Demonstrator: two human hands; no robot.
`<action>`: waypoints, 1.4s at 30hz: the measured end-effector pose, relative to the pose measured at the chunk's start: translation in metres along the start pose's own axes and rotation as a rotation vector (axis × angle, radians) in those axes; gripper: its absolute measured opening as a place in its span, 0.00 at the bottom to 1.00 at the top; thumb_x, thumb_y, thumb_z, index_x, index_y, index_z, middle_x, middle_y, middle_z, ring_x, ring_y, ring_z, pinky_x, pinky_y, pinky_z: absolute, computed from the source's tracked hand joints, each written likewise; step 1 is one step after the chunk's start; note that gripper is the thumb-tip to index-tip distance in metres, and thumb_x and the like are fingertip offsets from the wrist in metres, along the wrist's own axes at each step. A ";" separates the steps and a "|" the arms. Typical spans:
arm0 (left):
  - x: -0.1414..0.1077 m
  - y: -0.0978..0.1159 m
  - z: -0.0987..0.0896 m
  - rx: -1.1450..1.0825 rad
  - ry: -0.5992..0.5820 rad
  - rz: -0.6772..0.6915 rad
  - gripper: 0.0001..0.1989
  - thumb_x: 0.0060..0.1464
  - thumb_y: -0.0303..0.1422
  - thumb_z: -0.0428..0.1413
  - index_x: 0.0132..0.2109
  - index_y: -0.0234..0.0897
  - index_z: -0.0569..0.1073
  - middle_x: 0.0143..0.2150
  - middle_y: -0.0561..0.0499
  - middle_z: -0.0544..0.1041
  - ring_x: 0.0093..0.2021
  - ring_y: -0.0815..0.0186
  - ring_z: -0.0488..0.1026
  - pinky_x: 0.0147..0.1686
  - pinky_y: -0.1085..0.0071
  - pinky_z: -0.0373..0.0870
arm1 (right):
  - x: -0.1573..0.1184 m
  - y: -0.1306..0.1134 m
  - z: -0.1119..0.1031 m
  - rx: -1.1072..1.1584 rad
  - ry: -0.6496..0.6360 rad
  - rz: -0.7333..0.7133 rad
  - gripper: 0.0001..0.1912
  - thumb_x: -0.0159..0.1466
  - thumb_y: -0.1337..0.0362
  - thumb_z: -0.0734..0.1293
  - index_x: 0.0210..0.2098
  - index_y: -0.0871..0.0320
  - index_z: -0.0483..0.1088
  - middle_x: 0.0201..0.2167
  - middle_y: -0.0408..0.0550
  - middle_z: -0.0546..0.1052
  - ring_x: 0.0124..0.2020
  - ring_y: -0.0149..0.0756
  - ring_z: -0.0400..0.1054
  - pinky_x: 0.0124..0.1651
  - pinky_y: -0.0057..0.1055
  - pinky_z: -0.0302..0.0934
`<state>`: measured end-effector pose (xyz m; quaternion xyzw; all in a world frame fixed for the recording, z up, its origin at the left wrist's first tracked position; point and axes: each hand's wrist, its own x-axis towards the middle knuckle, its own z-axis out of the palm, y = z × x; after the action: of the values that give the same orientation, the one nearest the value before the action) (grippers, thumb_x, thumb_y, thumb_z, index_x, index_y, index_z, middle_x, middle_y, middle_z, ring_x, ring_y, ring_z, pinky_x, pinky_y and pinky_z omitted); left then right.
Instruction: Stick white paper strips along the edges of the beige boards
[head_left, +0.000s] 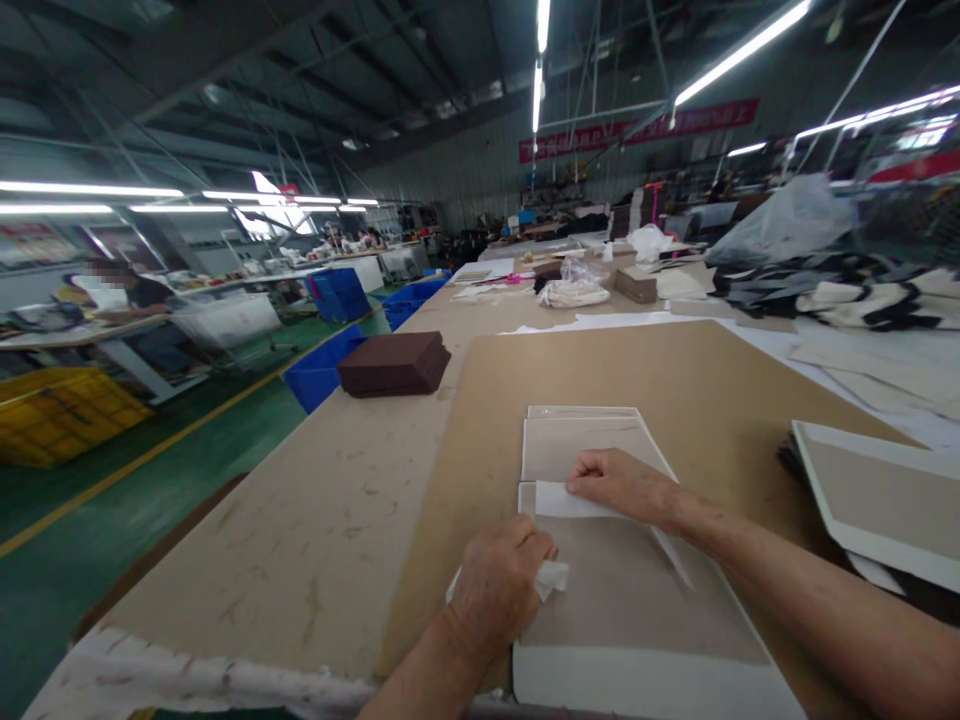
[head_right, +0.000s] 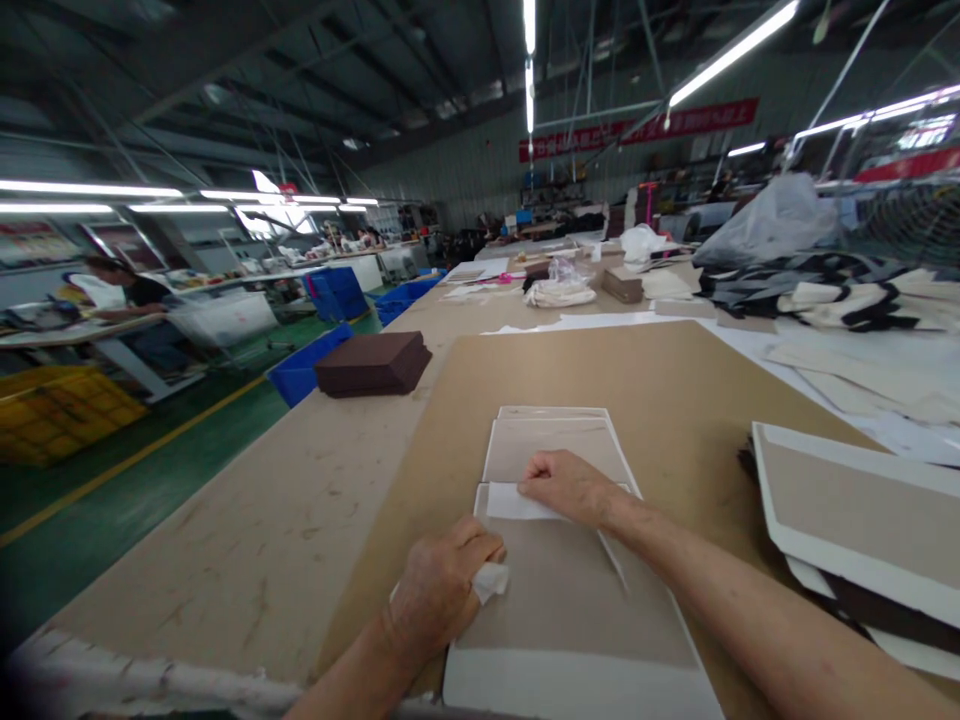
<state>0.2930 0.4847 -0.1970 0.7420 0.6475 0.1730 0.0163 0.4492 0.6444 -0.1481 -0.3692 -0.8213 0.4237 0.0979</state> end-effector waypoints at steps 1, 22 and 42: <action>0.000 0.000 -0.001 0.001 -0.010 -0.006 0.09 0.53 0.24 0.52 0.39 0.42 0.70 0.38 0.54 0.70 0.35 0.66 0.69 0.35 0.71 0.64 | 0.004 -0.002 0.002 -0.019 -0.009 -0.002 0.10 0.55 0.59 0.64 0.29 0.61 0.70 0.23 0.41 0.69 0.25 0.26 0.58 0.28 0.24 0.51; 0.005 0.005 -0.001 0.103 -0.087 -0.093 0.23 0.62 0.32 0.42 0.62 0.34 0.58 0.67 0.45 0.55 0.52 0.57 0.71 0.47 0.59 0.73 | 0.027 -0.010 0.015 -0.225 -0.010 -0.009 0.09 0.53 0.62 0.63 0.27 0.61 0.73 0.25 0.45 0.75 0.28 0.31 0.64 0.30 0.26 0.54; 0.008 0.007 -0.003 0.120 -0.117 -0.121 0.21 0.61 0.31 0.42 0.60 0.36 0.61 0.66 0.48 0.57 0.50 0.56 0.73 0.44 0.54 0.75 | 0.016 0.005 -0.005 -0.119 -0.069 -0.030 0.11 0.52 0.60 0.67 0.32 0.60 0.70 0.25 0.43 0.73 0.26 0.29 0.63 0.28 0.24 0.53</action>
<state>0.3000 0.4905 -0.1903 0.7101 0.6982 0.0888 0.0198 0.4423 0.6603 -0.1515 -0.3471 -0.8535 0.3849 0.0538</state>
